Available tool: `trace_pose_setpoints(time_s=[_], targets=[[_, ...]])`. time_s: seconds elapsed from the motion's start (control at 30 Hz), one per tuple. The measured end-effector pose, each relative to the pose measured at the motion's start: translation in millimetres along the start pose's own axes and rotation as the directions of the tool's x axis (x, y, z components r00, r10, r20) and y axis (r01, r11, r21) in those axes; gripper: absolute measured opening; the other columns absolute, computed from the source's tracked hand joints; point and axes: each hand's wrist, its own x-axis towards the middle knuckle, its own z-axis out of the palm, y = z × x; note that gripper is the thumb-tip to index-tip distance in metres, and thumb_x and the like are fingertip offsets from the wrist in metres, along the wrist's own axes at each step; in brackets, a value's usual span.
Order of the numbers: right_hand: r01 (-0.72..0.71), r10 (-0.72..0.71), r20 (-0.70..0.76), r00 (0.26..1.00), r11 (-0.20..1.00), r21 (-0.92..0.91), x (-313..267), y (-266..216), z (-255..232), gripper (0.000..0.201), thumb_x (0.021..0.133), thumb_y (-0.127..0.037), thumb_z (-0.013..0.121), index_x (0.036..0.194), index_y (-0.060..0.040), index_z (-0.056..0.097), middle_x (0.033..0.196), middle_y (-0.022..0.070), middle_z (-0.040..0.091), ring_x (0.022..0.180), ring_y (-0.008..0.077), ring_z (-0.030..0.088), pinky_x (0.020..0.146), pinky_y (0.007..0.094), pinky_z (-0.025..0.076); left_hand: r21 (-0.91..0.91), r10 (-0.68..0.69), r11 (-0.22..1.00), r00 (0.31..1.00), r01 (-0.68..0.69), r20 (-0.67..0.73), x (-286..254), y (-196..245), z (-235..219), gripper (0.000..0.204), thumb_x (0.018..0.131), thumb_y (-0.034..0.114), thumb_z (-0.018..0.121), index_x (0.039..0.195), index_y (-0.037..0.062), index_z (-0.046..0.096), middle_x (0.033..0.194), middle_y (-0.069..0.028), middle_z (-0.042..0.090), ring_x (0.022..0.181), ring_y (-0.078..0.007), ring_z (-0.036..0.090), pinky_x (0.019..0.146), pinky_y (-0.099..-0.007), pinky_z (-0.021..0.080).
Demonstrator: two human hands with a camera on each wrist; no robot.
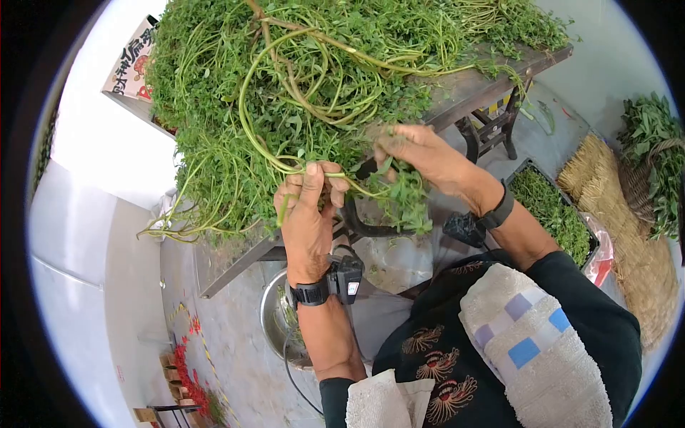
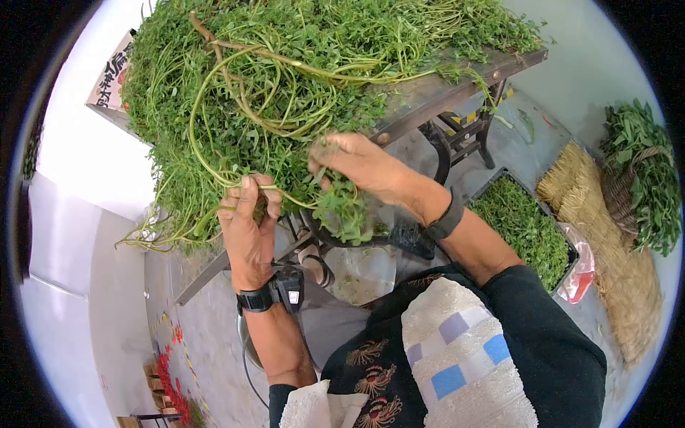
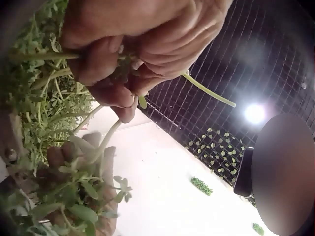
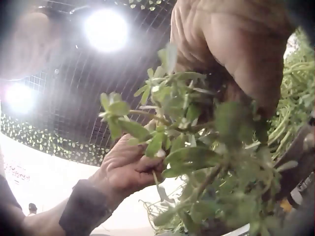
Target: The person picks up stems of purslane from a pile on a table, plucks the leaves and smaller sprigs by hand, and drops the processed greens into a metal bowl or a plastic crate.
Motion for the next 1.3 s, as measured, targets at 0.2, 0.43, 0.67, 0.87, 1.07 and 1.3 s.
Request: trace_pose_setpoints(time_s=[0.2, 0.43, 0.67, 0.87, 1.07, 1.3], targets=[[0.039, -0.020, 0.081, 0.996, 0.972, -0.232, -8, 14, 19, 0.030, 0.085, -0.027, 0.065, 0.098, -0.0008, 0.067, 0.084, 0.0012, 0.065, 0.072, 0.0042, 0.050, 0.065, 0.0218, 0.042, -0.009, -0.028, 1.000, 0.999, 0.028, -0.026, 1, -9, -2, 0.029, 0.092, 0.027, 0.057, 0.087, -0.0005, 0.062, 0.070, -0.0060, 0.062, 0.058, -0.0105, 0.050, 0.053, -0.0206, 0.040], [0.322, -0.356, 0.137, 0.924, 0.535, -0.781, -14, 16, 27, 0.018, 0.078, -0.018, 0.060, 0.083, -0.0013, 0.061, 0.071, 0.0222, 0.059, 0.065, 0.0388, 0.057, 0.057, 0.0408, 0.046, 0.252, 0.165, 0.958, 0.983, -0.141, -0.079, -12, -14, -1, 0.028, 0.094, 0.025, 0.053, 0.085, -0.0001, 0.060, 0.070, -0.0054, 0.060, 0.058, -0.0101, 0.053, 0.050, -0.0199, 0.040], [0.134, -0.094, -0.439, 0.893, 0.989, 0.060, 3, -6, -31, 0.015, 0.085, -0.018, 0.055, 0.084, -0.0036, 0.057, 0.077, 0.0084, 0.061, 0.066, 0.0204, 0.060, 0.056, 0.0374, 0.048, 0.284, 0.613, 0.779, 0.775, -0.559, -0.155, -14, -7, 2, 0.031, 0.096, 0.027, 0.044, 0.073, 0.0059, 0.046, 0.068, -0.0032, 0.049, 0.050, -0.0088, 0.038, 0.044, -0.0209, 0.029], [0.047, 0.004, -0.340, 0.941, 0.989, 0.143, -22, -25, -52, 0.016, 0.091, -0.021, 0.056, 0.086, -0.0054, 0.054, 0.076, 0.0046, 0.059, 0.063, 0.0121, 0.058, 0.055, 0.0258, 0.049, 0.331, 0.433, 0.871, 0.885, -0.363, -0.169, -1, -11, -12, 0.039, 0.094, 0.035, 0.050, 0.066, 0.0083, 0.047, 0.061, 0.0001, 0.044, 0.051, -0.0086, 0.036, 0.045, -0.0215, 0.026], [0.029, -0.280, -0.522, 0.806, 0.899, -0.437, -12, -25, -97, 0.019, 0.082, -0.021, 0.068, 0.084, -0.0038, 0.062, 0.076, 0.0034, 0.061, 0.066, 0.0098, 0.054, 0.063, 0.0274, 0.044, 0.177, 0.255, 0.958, 0.953, -0.226, -0.163, 17, -17, 11, 0.045, 0.095, 0.039, 0.047, 0.065, 0.0062, 0.049, 0.072, -0.0086, 0.059, 0.061, -0.0129, 0.050, 0.055, -0.0268, 0.041], [-0.149, -0.439, -0.249, 0.863, 0.250, -0.957, 57, -64, -154, 0.020, 0.081, -0.029, 0.063, 0.099, -0.0237, 0.069, 0.074, 0.0072, 0.066, 0.071, 0.0232, 0.064, 0.064, 0.0368, 0.051, 0.056, 0.136, 0.989, 0.991, -0.136, 0.003, 53, -36, 37, 0.040, 0.096, 0.030, 0.047, 0.114, -0.0060, 0.051, 0.103, -0.0191, 0.061, 0.083, -0.0199, 0.060, 0.067, -0.0307, 0.049]])
